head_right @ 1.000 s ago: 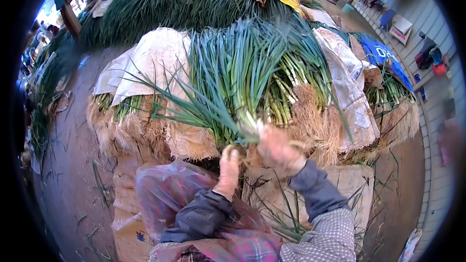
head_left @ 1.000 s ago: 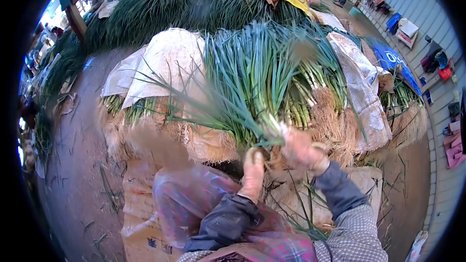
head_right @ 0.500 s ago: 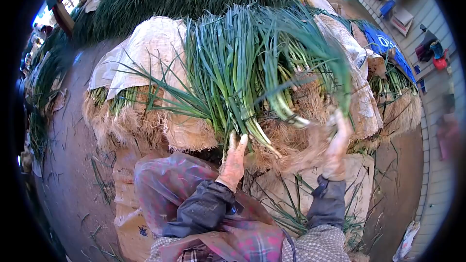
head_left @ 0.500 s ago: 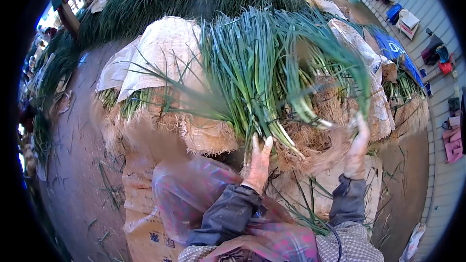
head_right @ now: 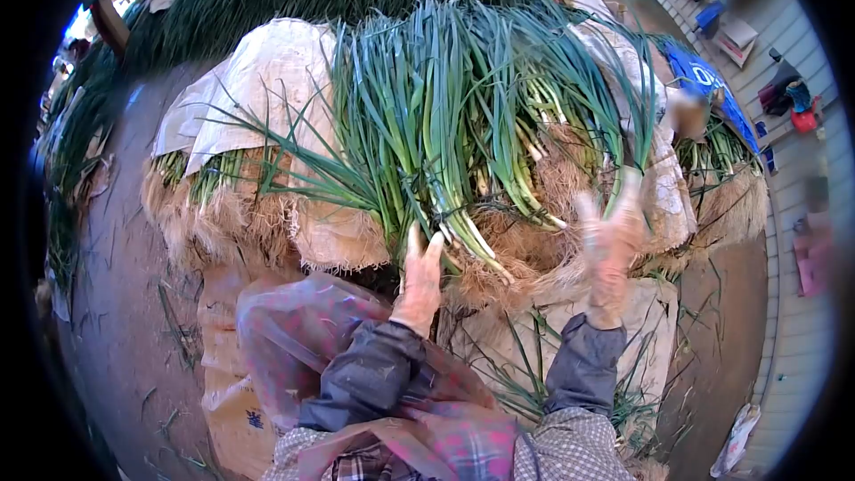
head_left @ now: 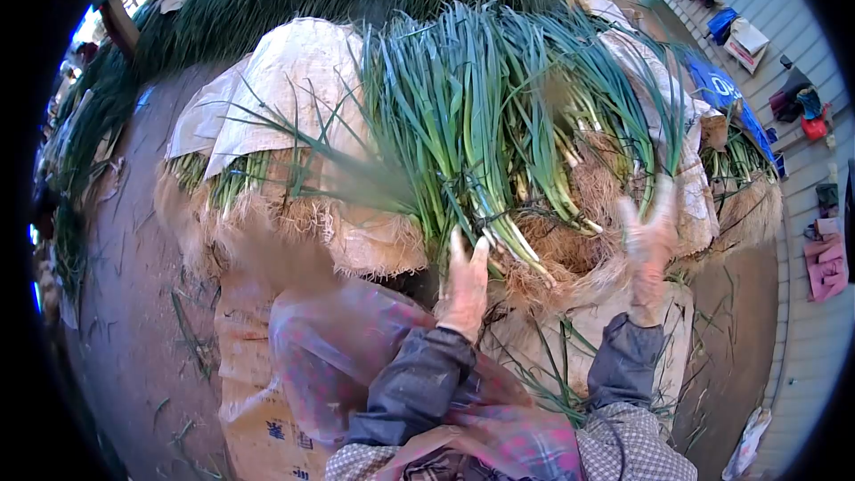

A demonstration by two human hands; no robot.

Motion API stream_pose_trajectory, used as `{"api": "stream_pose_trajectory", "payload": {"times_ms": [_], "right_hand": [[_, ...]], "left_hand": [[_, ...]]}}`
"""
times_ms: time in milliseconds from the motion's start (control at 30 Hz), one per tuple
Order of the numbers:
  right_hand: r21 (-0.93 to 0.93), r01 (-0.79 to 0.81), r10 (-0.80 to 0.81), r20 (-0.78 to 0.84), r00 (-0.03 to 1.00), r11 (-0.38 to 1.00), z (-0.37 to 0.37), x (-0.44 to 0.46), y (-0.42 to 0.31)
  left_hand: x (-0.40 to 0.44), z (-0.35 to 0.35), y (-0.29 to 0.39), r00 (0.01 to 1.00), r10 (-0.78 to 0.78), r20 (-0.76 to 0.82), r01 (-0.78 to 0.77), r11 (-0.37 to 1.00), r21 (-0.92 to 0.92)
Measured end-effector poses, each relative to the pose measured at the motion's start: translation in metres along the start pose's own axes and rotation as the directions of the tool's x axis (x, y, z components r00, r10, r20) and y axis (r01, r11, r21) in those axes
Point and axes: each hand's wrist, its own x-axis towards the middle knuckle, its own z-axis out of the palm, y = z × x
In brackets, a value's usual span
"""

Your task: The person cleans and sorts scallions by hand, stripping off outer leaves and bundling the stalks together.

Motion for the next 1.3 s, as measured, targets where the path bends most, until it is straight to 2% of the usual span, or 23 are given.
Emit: {"api": "stream_pose_trajectory", "payload": {"times_ms": [33, 100, 133, 233, 300, 333, 367, 433, 500, 567, 633, 667, 767, 833, 867, 967, 1000, 1067, 1133, 1167, 1233, 1267, 1300], "right_hand": [[-0.053, 0.211, -0.202, 0.145, 0.969, 0.976, 0.021, -0.005, -0.002], [0.125, -0.053, -0.024, 0.543, 0.839, 0.991, 0.062, -0.014, -0.046], [0.224, -0.048, -0.089, 0.563, 0.822, 0.973, 0.097, -0.023, -0.055], [-0.130, 0.157, -0.022, 0.699, 0.714, 0.979, 0.130, -0.036, -0.106], [0.407, -0.140, -0.206, 0.694, 0.690, 0.902, 0.135, -0.032, -0.082], [0.646, -0.405, -0.312, 0.709, 0.633, 0.647, 0.122, -0.028, -0.081], [0.545, -0.576, -0.326, 0.835, 0.444, 0.610, 0.109, -0.021, -0.075], [0.346, -0.668, -0.112, 0.923, 0.367, 0.659, 0.062, -0.016, -0.074], [0.562, -0.615, -0.073, 0.768, 0.636, 0.554, 0.030, -0.020, -0.065], [0.656, -0.590, 0.005, 0.666, 0.746, 0.471, 0.025, -0.013, -0.019], [0.691, -0.594, 0.044, 0.636, 0.771, 0.411, 0.019, -0.004, 0.027], [0.780, -0.553, 0.043, 0.567, 0.823, 0.295, 0.017, -0.002, 0.031], [0.798, -0.536, 0.080, 0.536, 0.840, 0.275, 0.022, 0.003, 0.066], [0.834, -0.521, 0.036, 0.524, 0.851, 0.181, 0.026, -0.002, 0.066], [0.821, -0.567, 0.056, 0.564, 0.824, 0.070, 0.034, -0.002, 0.063], [0.731, -0.682, 0.118, 0.677, 0.726, 0.005, 0.037, -0.005, 0.039], [0.717, -0.696, 0.156, 0.683, 0.714, 0.046, 0.042, -0.006, 0.029], [0.569, -0.808, -0.006, 0.818, 0.575, 0.152, 0.049, -0.012, 0.004], [0.436, -0.800, -0.087, 0.893, 0.442, 0.411, 0.060, -0.025, -0.032], [0.338, -0.750, -0.084, 0.931, 0.356, 0.568, 0.068, -0.036, -0.047], [0.550, -0.687, -0.284, 0.835, 0.472, 0.475, 0.090, -0.071, -0.069], [0.660, -0.546, -0.351, 0.744, 0.568, 0.516, 0.084, -0.071, -0.075], [0.513, -0.649, -0.300, 0.858, 0.418, 0.563, 0.077, -0.060, -0.072]], "left_hand": [[0.003, 0.004, 0.008, 1.000, -0.017, 0.008, 0.018, 0.999, -0.052], [0.009, 0.012, 0.024, 0.998, -0.052, 0.024, 0.055, 0.987, -0.154], [0.012, 0.009, 0.019, 0.990, -0.136, 0.046, 0.142, 0.973, -0.182], [0.029, -0.002, -0.002, 0.958, -0.221, 0.185, 0.274, 0.899, -0.342], [0.018, -0.007, 0.024, 0.950, -0.130, 0.284, 0.210, 0.939, -0.273], [0.012, -0.006, 0.032, 0.926, -0.097, 0.365, 0.199, 0.947, -0.254], [0.004, -0.005, 0.040, 0.892, -0.067, 0.448, 0.187, 0.956, -0.228], [-0.012, -0.005, 0.059, 0.885, -0.039, 0.463, 0.141, 0.972, -0.188], [-0.020, -0.012, 0.070, 0.916, -0.038, 0.399, 0.098, 0.987, -0.129], [-0.014, -0.011, 0.058, 0.970, -0.046, 0.240, 0.155, 0.873, -0.462], [-0.013, -0.008, 0.056, 0.949, -0.271, 0.164, 0.316, 0.828, -0.464], [0.008, -0.018, 0.012, 0.967, -0.234, 0.105, 0.256, 0.888, -0.383], [0.011, -0.015, 0.009, 0.931, -0.349, 0.108, 0.361, 0.831, -0.423], [0.007, -0.013, 0.005, 0.969, -0.239, -0.067, 0.195, 0.900, -0.389], [0.011, -0.015, 0.001, 0.983, -0.174, -0.065, 0.137, 0.913, -0.385], [0.017, -0.007, 0.015, 0.994, -0.107, -0.033, 0.090, 0.940, -0.329], [0.015, 0.001, 0.027, 0.976, -0.217, -0.018, 0.199, 0.921, -0.335], [0.023, 0.000, 0.023, 0.943, -0.333, 0.019, 0.325, 0.905, -0.275], [0.030, -0.011, -0.001, 0.981, -0.131, 0.143, 0.130, 0.991, 0.017], [0.021, -0.005, 0.011, 0.969, -0.198, 0.149, 0.201, 0.980, -0.005], [0.005, -0.006, 0.030, 0.988, -0.107, 0.111, 0.116, 0.989, -0.087], [-0.005, -0.005, 0.050, 0.966, -0.199, 0.165, 0.239, 0.931, -0.276], [-0.011, -0.008, 0.058, 0.932, -0.275, 0.235, 0.355, 0.822, -0.445]]}}
